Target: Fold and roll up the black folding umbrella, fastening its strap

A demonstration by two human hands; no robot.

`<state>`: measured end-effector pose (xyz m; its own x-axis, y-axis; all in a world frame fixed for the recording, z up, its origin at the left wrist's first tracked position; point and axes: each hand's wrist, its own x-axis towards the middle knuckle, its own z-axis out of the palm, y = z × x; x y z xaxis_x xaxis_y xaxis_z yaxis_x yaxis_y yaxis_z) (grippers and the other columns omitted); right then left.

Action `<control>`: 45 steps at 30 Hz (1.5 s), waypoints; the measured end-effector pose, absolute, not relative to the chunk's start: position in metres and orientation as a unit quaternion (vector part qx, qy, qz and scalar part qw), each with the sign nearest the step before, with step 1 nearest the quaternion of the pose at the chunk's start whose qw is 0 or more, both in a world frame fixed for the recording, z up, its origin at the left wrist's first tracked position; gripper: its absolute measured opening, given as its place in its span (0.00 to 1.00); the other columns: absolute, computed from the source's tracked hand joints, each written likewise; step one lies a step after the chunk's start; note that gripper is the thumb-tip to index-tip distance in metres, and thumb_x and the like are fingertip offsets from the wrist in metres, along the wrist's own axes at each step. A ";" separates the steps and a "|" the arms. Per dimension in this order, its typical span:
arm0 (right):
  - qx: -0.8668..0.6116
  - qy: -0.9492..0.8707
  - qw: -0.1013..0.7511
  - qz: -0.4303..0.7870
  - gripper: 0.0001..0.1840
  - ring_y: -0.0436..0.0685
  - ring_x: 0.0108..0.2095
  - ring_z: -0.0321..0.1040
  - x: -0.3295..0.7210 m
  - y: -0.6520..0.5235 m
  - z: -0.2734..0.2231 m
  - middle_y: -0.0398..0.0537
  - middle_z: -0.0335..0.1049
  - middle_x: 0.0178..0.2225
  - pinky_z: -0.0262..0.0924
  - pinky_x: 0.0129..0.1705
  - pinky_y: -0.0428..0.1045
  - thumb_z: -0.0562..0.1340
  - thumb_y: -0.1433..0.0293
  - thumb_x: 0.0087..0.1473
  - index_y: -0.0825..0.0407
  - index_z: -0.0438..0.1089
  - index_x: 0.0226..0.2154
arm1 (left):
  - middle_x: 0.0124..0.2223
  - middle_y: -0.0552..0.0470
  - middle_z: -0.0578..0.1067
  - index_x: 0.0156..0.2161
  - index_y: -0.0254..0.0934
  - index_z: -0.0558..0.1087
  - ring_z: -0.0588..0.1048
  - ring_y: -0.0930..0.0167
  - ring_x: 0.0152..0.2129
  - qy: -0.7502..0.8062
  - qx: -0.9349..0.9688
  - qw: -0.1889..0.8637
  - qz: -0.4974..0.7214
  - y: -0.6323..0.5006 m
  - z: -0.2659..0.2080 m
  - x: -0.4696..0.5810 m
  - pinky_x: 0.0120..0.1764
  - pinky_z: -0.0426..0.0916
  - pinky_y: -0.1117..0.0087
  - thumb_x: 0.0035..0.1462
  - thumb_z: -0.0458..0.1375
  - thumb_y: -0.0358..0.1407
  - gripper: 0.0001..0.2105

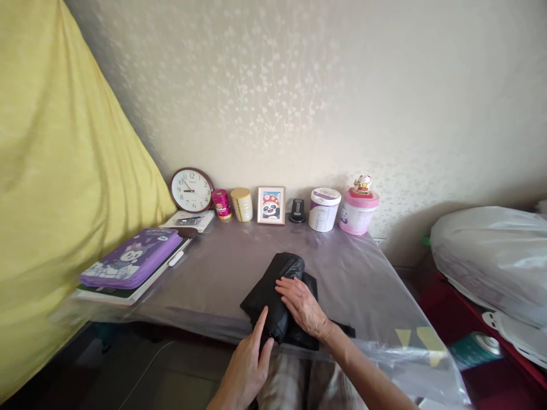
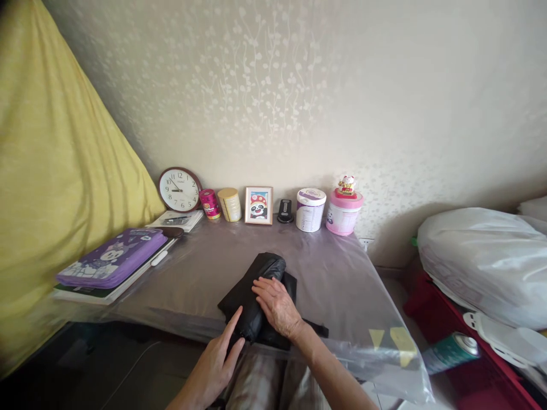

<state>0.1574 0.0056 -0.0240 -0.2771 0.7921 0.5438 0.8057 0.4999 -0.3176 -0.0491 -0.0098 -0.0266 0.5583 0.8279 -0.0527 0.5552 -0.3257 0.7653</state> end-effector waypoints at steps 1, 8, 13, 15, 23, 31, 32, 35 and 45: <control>-0.509 -0.795 0.331 -0.017 0.19 0.56 0.57 0.56 0.163 0.015 -0.026 0.52 0.66 0.52 0.50 0.58 0.61 0.49 0.70 0.60 0.49 0.63 0.52 | 0.60 0.46 0.62 0.64 0.35 0.44 0.65 0.69 0.53 0.437 0.792 0.387 0.180 -0.010 -0.027 -0.049 0.53 0.58 0.72 0.60 0.41 0.40 0.28; -0.586 -0.745 0.318 -0.026 0.18 0.58 0.56 0.58 0.202 0.078 -0.027 0.51 0.66 0.52 0.50 0.57 0.61 0.49 0.69 0.61 0.49 0.66 0.50 | 0.58 0.45 0.64 0.64 0.36 0.44 0.66 0.68 0.52 0.449 0.787 0.385 0.175 -0.011 -0.023 -0.049 0.53 0.58 0.69 0.60 0.41 0.40 0.28; -0.617 -0.692 0.372 -0.041 0.18 0.60 0.53 0.61 0.192 0.068 -0.008 0.56 0.68 0.49 0.53 0.55 0.60 0.49 0.68 0.60 0.53 0.67 0.48 | 0.57 0.45 0.66 0.64 0.36 0.44 0.67 0.68 0.51 0.448 0.786 0.389 0.174 -0.011 -0.023 -0.048 0.52 0.59 0.69 0.61 0.41 0.40 0.27; -0.560 -0.731 0.388 -0.034 0.17 0.57 0.54 0.60 0.177 0.048 -0.002 0.52 0.69 0.48 0.52 0.56 0.58 0.50 0.68 0.60 0.51 0.67 0.48 | 0.57 0.44 0.65 0.64 0.36 0.44 0.67 0.68 0.51 0.442 0.786 0.392 0.180 -0.011 -0.026 -0.049 0.52 0.58 0.70 0.61 0.41 0.40 0.27; -0.552 -0.768 0.324 -0.021 0.16 0.58 0.56 0.58 0.171 0.050 -0.020 0.50 0.68 0.50 0.46 0.59 0.61 0.50 0.70 0.60 0.51 0.68 0.47 | 0.58 0.46 0.64 0.64 0.37 0.45 0.67 0.69 0.51 0.439 0.784 0.396 0.188 -0.011 -0.025 -0.049 0.51 0.59 0.72 0.61 0.42 0.40 0.27; -0.743 -0.519 0.412 0.093 0.16 0.58 0.47 0.67 0.221 0.070 -0.019 0.54 0.71 0.45 0.57 0.52 0.53 0.52 0.69 0.56 0.55 0.69 0.44 | 0.57 0.44 0.65 0.64 0.36 0.45 0.68 0.67 0.51 0.442 0.778 0.401 0.199 -0.010 -0.029 -0.049 0.51 0.59 0.70 0.60 0.43 0.41 0.28; -0.755 -0.486 0.423 0.121 0.16 0.57 0.45 0.68 0.228 0.062 -0.021 0.53 0.72 0.43 0.60 0.50 0.52 0.52 0.68 0.55 0.54 0.70 0.42 | 0.56 0.44 0.66 0.64 0.37 0.45 0.69 0.67 0.50 0.440 0.773 0.407 0.208 -0.010 -0.029 -0.049 0.51 0.60 0.69 0.60 0.44 0.41 0.28; -0.765 -0.424 0.436 0.213 0.15 0.56 0.37 0.72 0.243 0.032 -0.027 0.51 0.74 0.34 0.67 0.38 0.50 0.52 0.68 0.54 0.55 0.70 0.39 | 0.48 0.45 0.74 0.63 0.39 0.47 0.74 0.66 0.41 0.444 0.749 0.441 0.221 -0.012 -0.025 -0.050 0.45 0.64 0.69 0.59 0.46 0.44 0.29; -0.705 -0.314 0.488 0.407 0.10 0.52 0.28 0.71 0.223 0.001 -0.021 0.47 0.70 0.29 0.67 0.24 0.46 0.54 0.67 0.54 0.54 0.68 0.34 | 0.17 0.63 0.64 0.64 0.41 0.42 0.64 0.76 0.10 0.437 0.675 0.557 0.207 -0.012 -0.022 -0.051 0.16 0.62 0.76 0.58 0.45 0.50 0.32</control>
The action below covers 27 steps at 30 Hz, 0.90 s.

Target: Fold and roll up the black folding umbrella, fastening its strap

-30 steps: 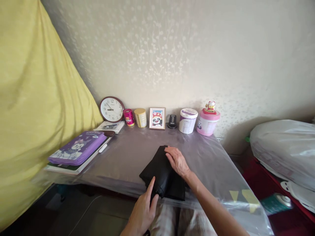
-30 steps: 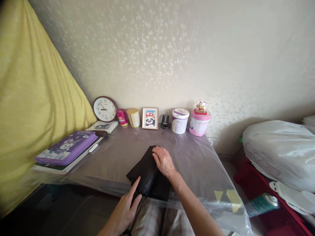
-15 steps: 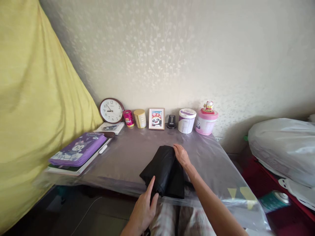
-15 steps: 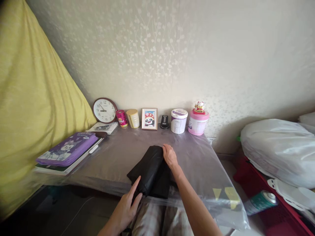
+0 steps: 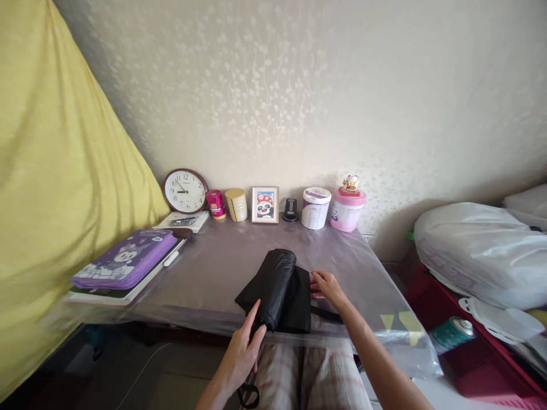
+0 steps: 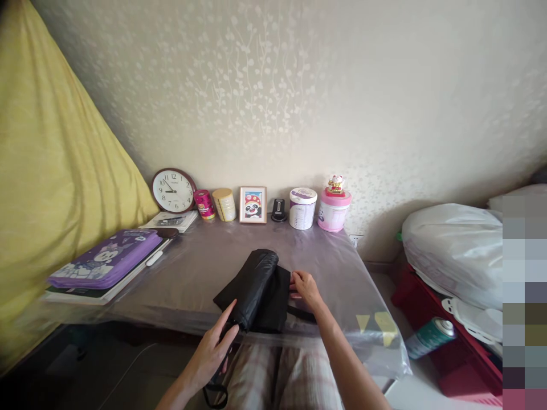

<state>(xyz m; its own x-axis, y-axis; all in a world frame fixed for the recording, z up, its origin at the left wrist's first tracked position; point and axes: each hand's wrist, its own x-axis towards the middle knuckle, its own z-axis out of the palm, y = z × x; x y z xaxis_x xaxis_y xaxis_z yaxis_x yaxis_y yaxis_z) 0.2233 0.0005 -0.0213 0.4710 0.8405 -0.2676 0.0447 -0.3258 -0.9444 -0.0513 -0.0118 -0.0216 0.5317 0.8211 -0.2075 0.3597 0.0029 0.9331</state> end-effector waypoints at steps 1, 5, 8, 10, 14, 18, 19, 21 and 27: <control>-0.701 -0.317 0.488 0.412 0.11 0.51 0.26 0.70 0.221 0.001 -0.021 0.47 0.69 0.28 0.67 0.25 0.47 0.53 0.66 0.54 0.55 0.67 0.34 | 0.17 0.63 0.63 0.64 0.42 0.43 0.64 0.76 0.10 0.434 0.665 0.570 0.213 -0.011 -0.022 -0.052 0.16 0.61 0.77 0.58 0.45 0.50 0.32; -0.771 -0.393 0.412 0.286 0.13 0.54 0.29 0.70 0.215 0.002 -0.018 0.48 0.70 0.29 0.66 0.32 0.50 0.53 0.66 0.55 0.54 0.68 0.39 | 0.18 0.64 0.63 0.63 0.46 0.42 0.63 0.77 0.10 0.429 0.616 0.620 0.229 -0.010 -0.024 -0.054 0.14 0.60 0.78 0.57 0.46 0.51 0.33; -0.807 -0.495 0.319 0.042 0.13 0.59 0.40 0.67 0.211 0.004 -0.017 0.53 0.70 0.37 0.61 0.45 0.54 0.55 0.69 0.55 0.54 0.69 0.41 | 0.19 0.63 0.65 0.63 0.48 0.40 0.64 0.78 0.09 0.428 0.590 0.646 0.226 -0.008 -0.024 -0.056 0.13 0.59 0.79 0.56 0.47 0.52 0.33; -0.773 -0.573 0.271 -0.029 0.13 0.59 0.44 0.65 0.206 0.006 -0.017 0.53 0.69 0.40 0.57 0.49 0.53 0.54 0.71 0.56 0.53 0.70 0.41 | 0.20 0.62 0.66 0.63 0.49 0.40 0.64 0.77 0.09 0.429 0.574 0.661 0.222 -0.007 -0.024 -0.057 0.12 0.58 0.79 0.56 0.48 0.52 0.33; -0.709 -0.673 0.212 0.005 0.14 0.56 0.42 0.65 0.195 0.005 -0.020 0.50 0.69 0.39 0.59 0.47 0.49 0.52 0.73 0.57 0.51 0.72 0.39 | 0.20 0.61 0.67 0.63 0.50 0.41 0.64 0.77 0.09 0.429 0.543 0.687 0.222 -0.003 -0.019 -0.059 0.12 0.58 0.79 0.55 0.50 0.52 0.34; -0.682 -0.706 0.192 0.005 0.13 0.56 0.40 0.64 0.175 -0.009 -0.024 0.50 0.68 0.38 0.60 0.45 0.50 0.54 0.70 0.58 0.50 0.72 0.41 | 0.19 0.60 0.67 0.63 0.47 0.40 0.64 0.76 0.09 0.428 0.523 0.703 0.223 0.002 -0.011 -0.060 0.12 0.58 0.78 0.54 0.51 0.52 0.36; -0.673 -0.715 0.187 0.003 0.12 0.56 0.40 0.64 0.168 -0.015 -0.024 0.51 0.68 0.37 0.60 0.44 0.50 0.54 0.69 0.57 0.50 0.72 0.41 | 0.19 0.60 0.67 0.63 0.47 0.40 0.64 0.76 0.09 0.429 0.521 0.704 0.222 0.003 -0.009 -0.061 0.12 0.58 0.78 0.54 0.51 0.52 0.36; -0.649 -0.739 0.181 0.003 0.11 0.57 0.39 0.63 0.154 -0.029 -0.024 0.51 0.67 0.37 0.60 0.42 0.51 0.56 0.67 0.57 0.50 0.72 0.40 | 0.19 0.60 0.67 0.64 0.46 0.40 0.64 0.76 0.09 0.431 0.522 0.702 0.221 0.005 -0.006 -0.061 0.12 0.58 0.78 0.54 0.51 0.52 0.37; -0.558 -0.784 0.257 0.090 0.11 0.53 0.38 0.65 0.140 -0.054 -0.016 0.47 0.68 0.37 0.60 0.42 0.48 0.53 0.66 0.58 0.48 0.71 0.36 | 0.19 0.61 0.66 0.63 0.48 0.41 0.64 0.77 0.09 0.450 0.550 0.674 0.200 0.003 -0.006 -0.060 0.12 0.58 0.79 0.56 0.49 0.51 0.34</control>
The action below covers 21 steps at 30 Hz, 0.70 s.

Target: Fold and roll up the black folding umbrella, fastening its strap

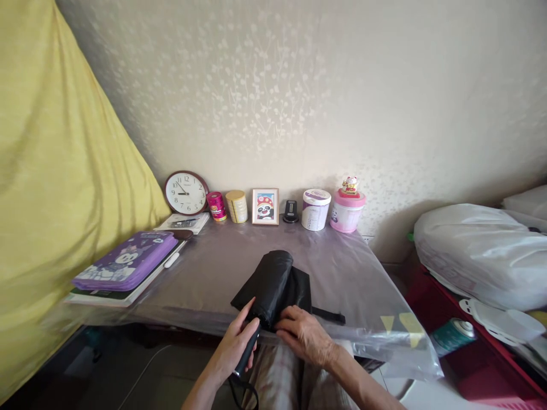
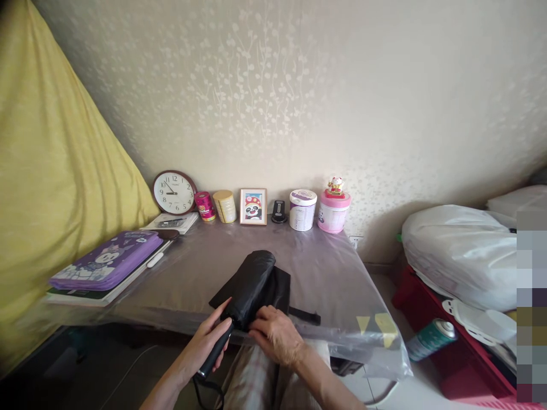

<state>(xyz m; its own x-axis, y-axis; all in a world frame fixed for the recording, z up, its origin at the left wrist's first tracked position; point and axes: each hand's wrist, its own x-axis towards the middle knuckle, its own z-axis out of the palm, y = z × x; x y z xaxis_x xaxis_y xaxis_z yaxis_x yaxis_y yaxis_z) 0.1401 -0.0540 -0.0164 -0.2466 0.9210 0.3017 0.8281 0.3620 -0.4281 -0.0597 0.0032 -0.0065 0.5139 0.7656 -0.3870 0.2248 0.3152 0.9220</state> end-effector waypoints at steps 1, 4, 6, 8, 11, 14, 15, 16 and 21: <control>-0.581 -0.753 0.293 0.099 0.13 0.52 0.38 0.66 0.147 -0.052 -0.015 0.47 0.69 0.36 0.60 0.41 0.47 0.52 0.66 0.59 0.49 0.71 0.36 | 0.19 0.61 0.66 0.63 0.49 0.41 0.65 0.77 0.09 0.450 0.554 0.671 0.199 0.002 -0.007 -0.060 0.12 0.58 0.79 0.56 0.49 0.51 0.33; -0.722 -0.587 0.359 0.075 0.13 0.55 0.36 0.68 0.177 -0.040 -0.015 0.49 0.71 0.34 0.61 0.40 0.48 0.51 0.67 0.58 0.52 0.70 0.35 | 0.20 0.62 0.65 0.63 0.50 0.41 0.64 0.78 0.09 0.450 0.565 0.662 0.199 0.000 -0.008 -0.059 0.13 0.58 0.80 0.57 0.48 0.50 0.32; -0.774 -0.512 0.358 0.103 0.11 0.56 0.34 0.70 0.195 -0.031 -0.017 0.50 0.72 0.33 0.62 0.39 0.49 0.53 0.68 0.56 0.53 0.70 0.36 | 0.20 0.62 0.64 0.63 0.50 0.42 0.64 0.79 0.09 0.449 0.573 0.656 0.201 -0.001 -0.009 -0.059 0.13 0.58 0.80 0.57 0.48 0.50 0.31; -0.789 -0.450 0.376 0.186 0.11 0.55 0.30 0.70 0.205 -0.023 -0.019 0.50 0.72 0.32 0.64 0.34 0.49 0.53 0.69 0.54 0.53 0.69 0.37 | 0.20 0.63 0.64 0.63 0.50 0.42 0.64 0.79 0.09 0.446 0.579 0.651 0.203 -0.002 -0.009 -0.059 0.12 0.58 0.80 0.57 0.48 0.50 0.31; -0.762 -0.350 0.445 0.314 0.12 0.53 0.28 0.70 0.205 -0.016 -0.020 0.48 0.71 0.32 0.65 0.23 0.46 0.54 0.67 0.53 0.53 0.67 0.39 | 0.20 0.63 0.63 0.63 0.50 0.42 0.64 0.79 0.09 0.444 0.586 0.646 0.204 -0.003 -0.011 -0.059 0.12 0.58 0.80 0.57 0.47 0.50 0.31; -0.730 -0.276 0.505 0.369 0.13 0.51 0.25 0.68 0.199 -0.012 -0.020 0.46 0.68 0.29 0.65 0.21 0.45 0.56 0.64 0.52 0.54 0.67 0.37 | 0.20 0.63 0.64 0.63 0.50 0.42 0.63 0.79 0.09 0.442 0.587 0.646 0.204 -0.004 -0.012 -0.059 0.12 0.58 0.80 0.57 0.47 0.50 0.31; -0.722 -0.263 0.515 0.379 0.13 0.50 0.24 0.67 0.198 -0.010 -0.020 0.45 0.68 0.28 0.65 0.21 0.44 0.57 0.63 0.51 0.54 0.67 0.37 | 0.20 0.63 0.64 0.63 0.50 0.41 0.63 0.79 0.09 0.441 0.587 0.647 0.205 -0.004 -0.013 -0.059 0.12 0.58 0.79 0.57 0.47 0.51 0.32; -0.716 -0.257 0.522 0.387 0.13 0.49 0.23 0.66 0.197 -0.009 -0.020 0.44 0.67 0.26 0.65 0.20 0.44 0.57 0.62 0.51 0.54 0.67 0.36 | 0.20 0.63 0.64 0.63 0.50 0.41 0.63 0.79 0.09 0.439 0.587 0.648 0.206 -0.004 -0.013 -0.059 0.12 0.58 0.79 0.57 0.47 0.51 0.32; -0.698 -0.266 0.539 0.389 0.15 0.48 0.23 0.65 0.194 0.000 -0.020 0.43 0.68 0.25 0.61 0.19 0.42 0.59 0.62 0.49 0.54 0.67 0.37 | 0.19 0.63 0.64 0.63 0.49 0.41 0.63 0.78 0.09 0.427 0.597 0.646 0.212 -0.005 -0.016 -0.059 0.12 0.59 0.79 0.57 0.47 0.51 0.32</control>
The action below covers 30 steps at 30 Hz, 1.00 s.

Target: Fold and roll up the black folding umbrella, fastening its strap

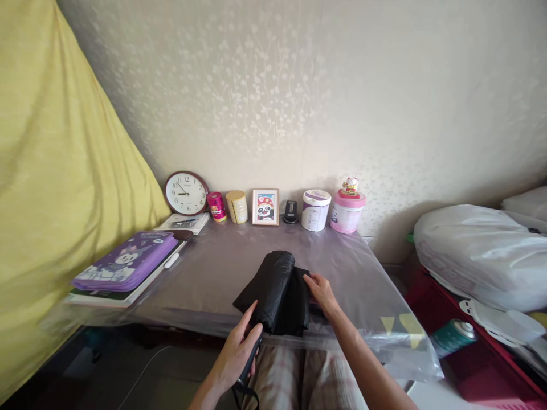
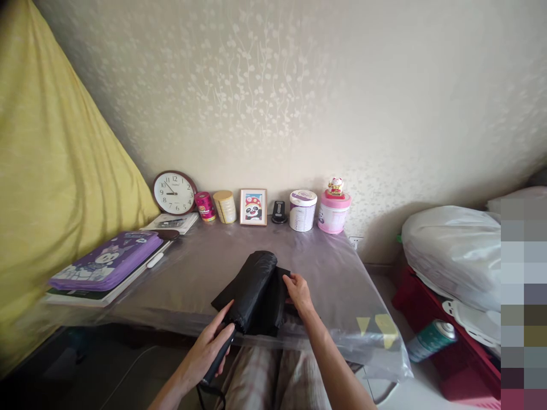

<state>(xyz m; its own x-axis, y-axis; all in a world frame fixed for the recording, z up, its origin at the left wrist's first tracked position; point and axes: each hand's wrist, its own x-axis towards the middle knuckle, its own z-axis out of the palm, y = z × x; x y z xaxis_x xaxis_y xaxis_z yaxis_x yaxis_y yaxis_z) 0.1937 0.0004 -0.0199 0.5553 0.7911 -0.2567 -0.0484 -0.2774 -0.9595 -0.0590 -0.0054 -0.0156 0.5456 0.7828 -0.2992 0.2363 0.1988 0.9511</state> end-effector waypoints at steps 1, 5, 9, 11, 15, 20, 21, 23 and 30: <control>-0.688 -0.267 0.547 0.395 0.15 0.48 0.23 0.66 0.193 0.002 -0.018 0.43 0.68 0.26 0.61 0.19 0.41 0.59 0.63 0.48 0.54 0.67 0.37 | 0.19 0.63 0.64 0.63 0.48 0.41 0.63 0.78 0.09 0.426 0.598 0.646 0.211 -0.006 -0.016 -0.059 0.12 0.59 0.79 0.57 0.47 0.51 0.33; -0.639 -0.267 0.590 0.416 0.15 0.47 0.22 0.66 0.187 0.008 -0.005 0.41 0.69 0.25 0.61 0.20 0.41 0.60 0.66 0.47 0.54 0.66 0.39 | 0.19 0.63 0.64 0.63 0.48 0.41 0.63 0.78 0.09 0.425 0.600 0.645 0.208 -0.007 -0.014 -0.058 0.13 0.59 0.79 0.57 0.47 0.51 0.33; -0.627 -0.250 0.623 0.396 0.20 0.47 0.22 0.66 0.180 0.019 0.003 0.39 0.66 0.22 0.63 0.22 0.42 0.62 0.68 0.46 0.55 0.63 0.43 | 0.18 0.64 0.62 0.64 0.45 0.41 0.63 0.78 0.09 0.419 0.614 0.637 0.201 -0.007 -0.012 -0.058 0.13 0.60 0.79 0.58 0.46 0.50 0.32; -0.622 -0.259 0.630 0.386 0.23 0.47 0.21 0.65 0.176 0.026 0.001 0.37 0.64 0.21 0.64 0.23 0.43 0.62 0.69 0.45 0.55 0.61 0.45 | 0.18 0.64 0.62 0.63 0.45 0.42 0.63 0.78 0.09 0.416 0.625 0.630 0.198 -0.006 -0.012 -0.058 0.14 0.60 0.79 0.58 0.46 0.49 0.31; -0.616 -0.308 0.629 0.359 0.25 0.47 0.19 0.64 0.167 0.041 -0.004 0.34 0.62 0.19 0.64 0.23 0.44 0.62 0.68 0.45 0.56 0.59 0.47 | 0.18 0.63 0.64 0.63 0.45 0.45 0.63 0.78 0.09 0.418 0.654 0.601 0.194 -0.004 -0.013 -0.061 0.15 0.61 0.78 0.59 0.46 0.49 0.30; -0.664 -0.375 0.572 0.304 0.26 0.50 0.20 0.66 0.160 0.050 -0.007 0.34 0.63 0.18 0.64 0.26 0.46 0.60 0.67 0.47 0.57 0.57 0.49 | 0.19 0.60 0.68 0.63 0.42 0.44 0.65 0.75 0.09 0.416 0.697 0.556 0.180 -0.005 -0.011 -0.061 0.17 0.63 0.75 0.59 0.45 0.50 0.31; -0.671 -0.393 0.558 0.289 0.26 0.50 0.21 0.67 0.159 0.050 -0.008 0.35 0.65 0.19 0.64 0.29 0.47 0.59 0.67 0.48 0.57 0.56 0.50 | 0.21 0.59 0.70 0.63 0.42 0.45 0.66 0.75 0.10 0.419 0.698 0.552 0.181 -0.006 -0.011 -0.061 0.17 0.63 0.75 0.58 0.45 0.50 0.31; -0.669 -0.440 0.542 0.257 0.26 0.52 0.25 0.68 0.157 0.048 -0.010 0.38 0.68 0.22 0.64 0.35 0.49 0.57 0.67 0.50 0.56 0.55 0.51 | 0.25 0.55 0.73 0.63 0.40 0.46 0.66 0.75 0.10 0.427 0.696 0.546 0.187 -0.007 -0.013 -0.061 0.17 0.62 0.75 0.58 0.45 0.51 0.32; -0.599 -0.614 0.505 0.097 0.17 0.53 0.39 0.66 0.143 0.028 -0.022 0.46 0.70 0.37 0.60 0.46 0.52 0.57 0.70 0.52 0.49 0.63 0.46 | 0.18 0.60 0.68 0.64 0.39 0.30 0.64 0.75 0.09 0.431 0.695 0.540 0.199 -0.011 -0.012 -0.061 0.17 0.60 0.77 0.58 0.47 0.49 0.38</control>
